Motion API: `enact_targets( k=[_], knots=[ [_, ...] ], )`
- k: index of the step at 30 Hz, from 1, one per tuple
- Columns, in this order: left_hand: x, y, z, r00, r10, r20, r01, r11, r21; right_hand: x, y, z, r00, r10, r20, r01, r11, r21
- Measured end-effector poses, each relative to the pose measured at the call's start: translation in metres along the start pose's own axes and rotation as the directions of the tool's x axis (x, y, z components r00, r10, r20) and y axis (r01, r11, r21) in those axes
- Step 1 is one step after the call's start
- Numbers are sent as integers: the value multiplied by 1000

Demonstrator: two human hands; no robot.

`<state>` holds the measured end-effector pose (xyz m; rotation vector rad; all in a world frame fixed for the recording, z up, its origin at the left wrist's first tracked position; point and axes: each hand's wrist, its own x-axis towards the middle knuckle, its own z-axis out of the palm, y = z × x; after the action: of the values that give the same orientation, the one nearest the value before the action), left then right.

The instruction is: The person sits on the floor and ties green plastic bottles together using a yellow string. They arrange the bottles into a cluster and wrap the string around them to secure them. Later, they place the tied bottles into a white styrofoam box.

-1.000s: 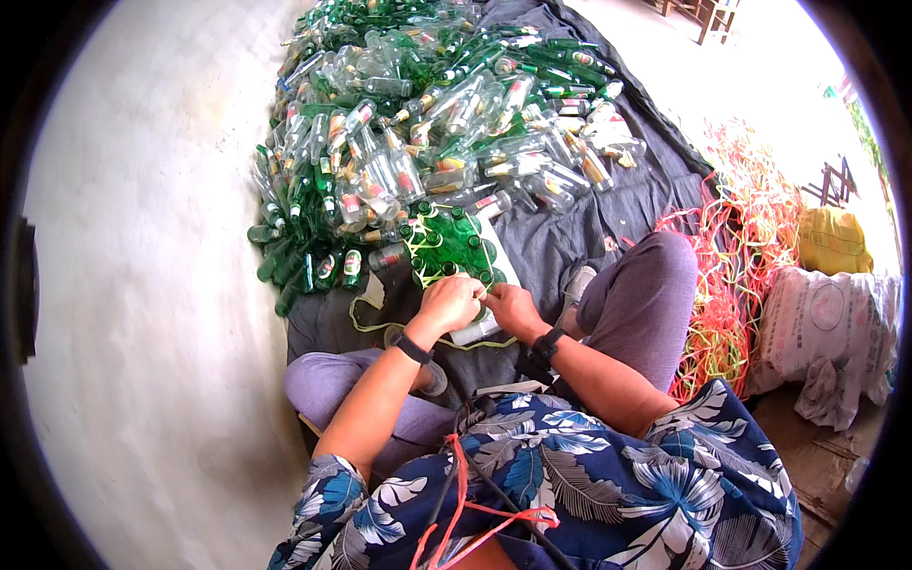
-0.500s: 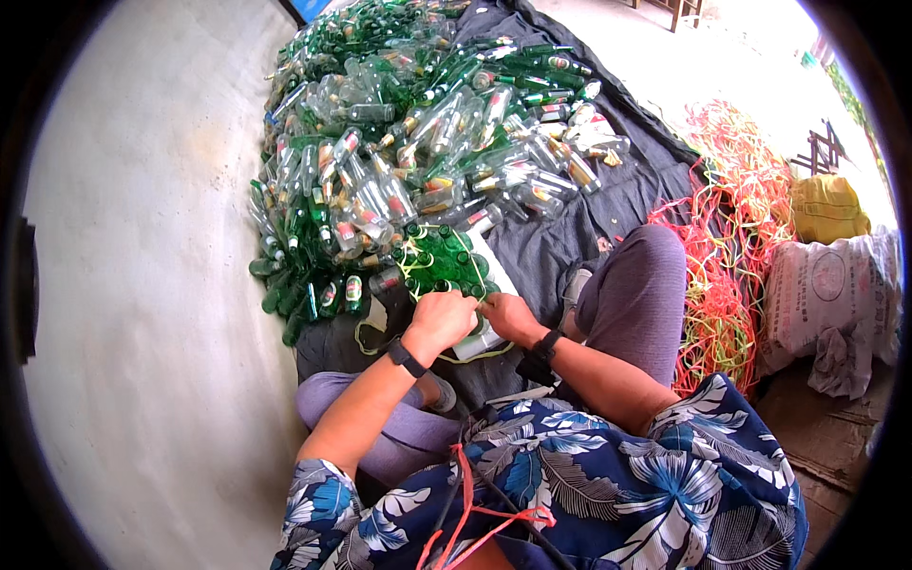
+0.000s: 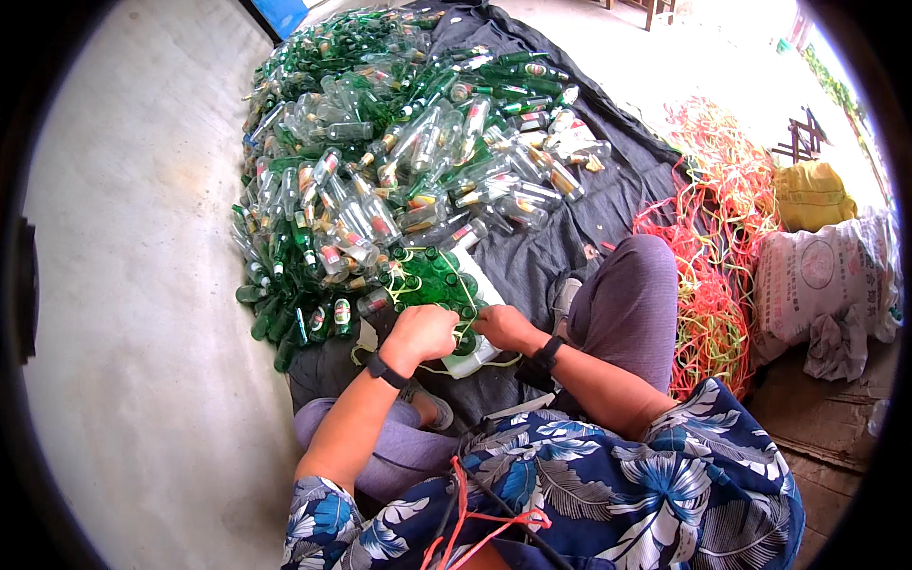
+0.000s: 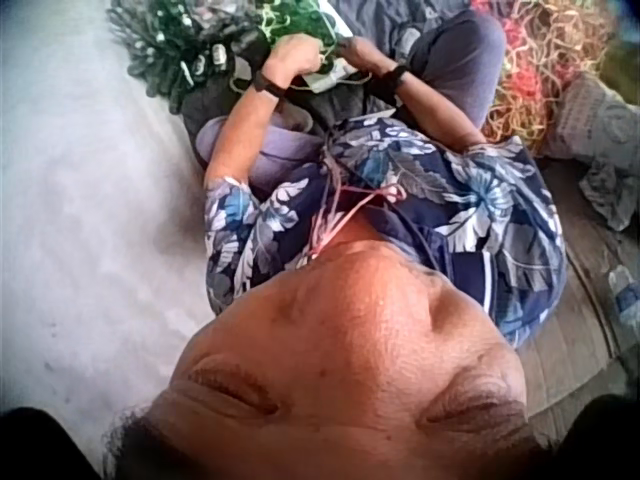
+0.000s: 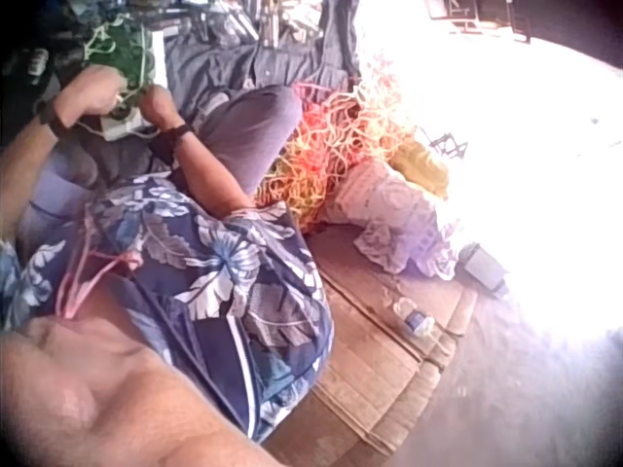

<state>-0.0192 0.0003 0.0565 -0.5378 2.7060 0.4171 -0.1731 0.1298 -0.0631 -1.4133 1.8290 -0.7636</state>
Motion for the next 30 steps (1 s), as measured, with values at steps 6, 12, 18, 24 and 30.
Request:
enact_targets(
  k=[6,12,18,24,30],
  knots=[
    [-9,-5,-2,997,26,-66,-23,999,34,3,2,1,998,58,34,-58,998,6],
    [-13,-16,-8,998,-49,-40,50,998,27,1,12,3,968,-226,112,230,973,-18],
    [-21,-31,-18,995,-91,-39,91,996,-5,-6,-17,-5,973,84,213,-138,958,251],
    [-25,-51,-17,988,-137,-75,132,989,-70,-16,-47,-22,966,77,246,-156,935,319],
    [-16,-58,-12,975,-87,-203,58,988,-144,-11,-24,-12,971,5,240,-90,934,345]
  ],
)
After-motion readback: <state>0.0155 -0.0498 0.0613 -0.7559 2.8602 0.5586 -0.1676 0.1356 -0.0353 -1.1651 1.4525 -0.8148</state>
